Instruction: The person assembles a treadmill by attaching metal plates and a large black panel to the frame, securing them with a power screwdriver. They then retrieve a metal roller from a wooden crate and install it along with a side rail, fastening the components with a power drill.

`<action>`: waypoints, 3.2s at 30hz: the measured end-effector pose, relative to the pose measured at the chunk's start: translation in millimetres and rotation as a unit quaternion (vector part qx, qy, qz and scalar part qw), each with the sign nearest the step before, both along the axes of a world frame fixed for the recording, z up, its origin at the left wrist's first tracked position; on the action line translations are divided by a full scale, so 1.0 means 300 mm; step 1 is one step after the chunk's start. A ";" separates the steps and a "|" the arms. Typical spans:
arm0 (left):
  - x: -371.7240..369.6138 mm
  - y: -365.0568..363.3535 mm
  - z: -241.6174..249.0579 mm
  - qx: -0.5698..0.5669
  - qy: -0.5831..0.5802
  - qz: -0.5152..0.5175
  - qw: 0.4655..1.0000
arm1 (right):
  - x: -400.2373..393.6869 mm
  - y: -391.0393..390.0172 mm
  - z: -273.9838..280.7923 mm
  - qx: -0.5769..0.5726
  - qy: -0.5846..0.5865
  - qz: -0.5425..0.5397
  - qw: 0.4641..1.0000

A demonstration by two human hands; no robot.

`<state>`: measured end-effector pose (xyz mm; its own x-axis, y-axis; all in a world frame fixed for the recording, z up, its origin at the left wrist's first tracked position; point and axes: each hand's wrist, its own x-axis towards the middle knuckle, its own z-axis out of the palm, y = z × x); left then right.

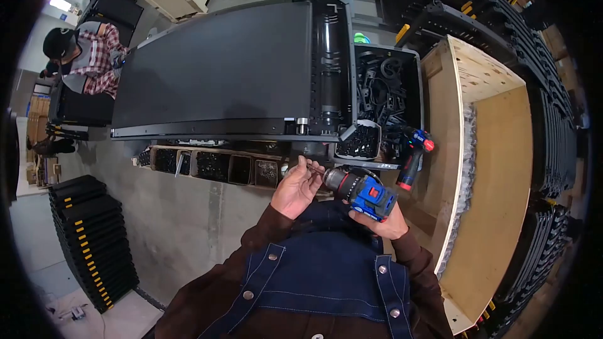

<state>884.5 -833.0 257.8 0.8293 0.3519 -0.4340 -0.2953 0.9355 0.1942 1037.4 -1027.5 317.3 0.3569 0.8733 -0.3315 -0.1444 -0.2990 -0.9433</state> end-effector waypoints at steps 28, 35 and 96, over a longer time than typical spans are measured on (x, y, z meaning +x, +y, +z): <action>0.690 -0.116 -0.695 0.301 0.447 -0.106 0.836 | 0.474 -0.327 -0.302 -0.055 0.107 -0.145 0.982; 0.850 -0.100 -0.770 0.523 0.663 -0.237 0.481 | 0.502 -0.322 -0.308 -0.026 0.147 -0.182 0.972; 1.080 0.581 -0.112 0.766 0.362 0.084 0.524 | 1.106 0.888 0.241 -0.144 -0.074 0.087 0.983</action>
<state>1208.6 -658.7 224.1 0.5436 0.7891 0.2860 0.3219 -0.5107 0.7973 1369.1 -761.2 389.6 0.2734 0.8026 -0.5301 0.0640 -0.5651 -0.8226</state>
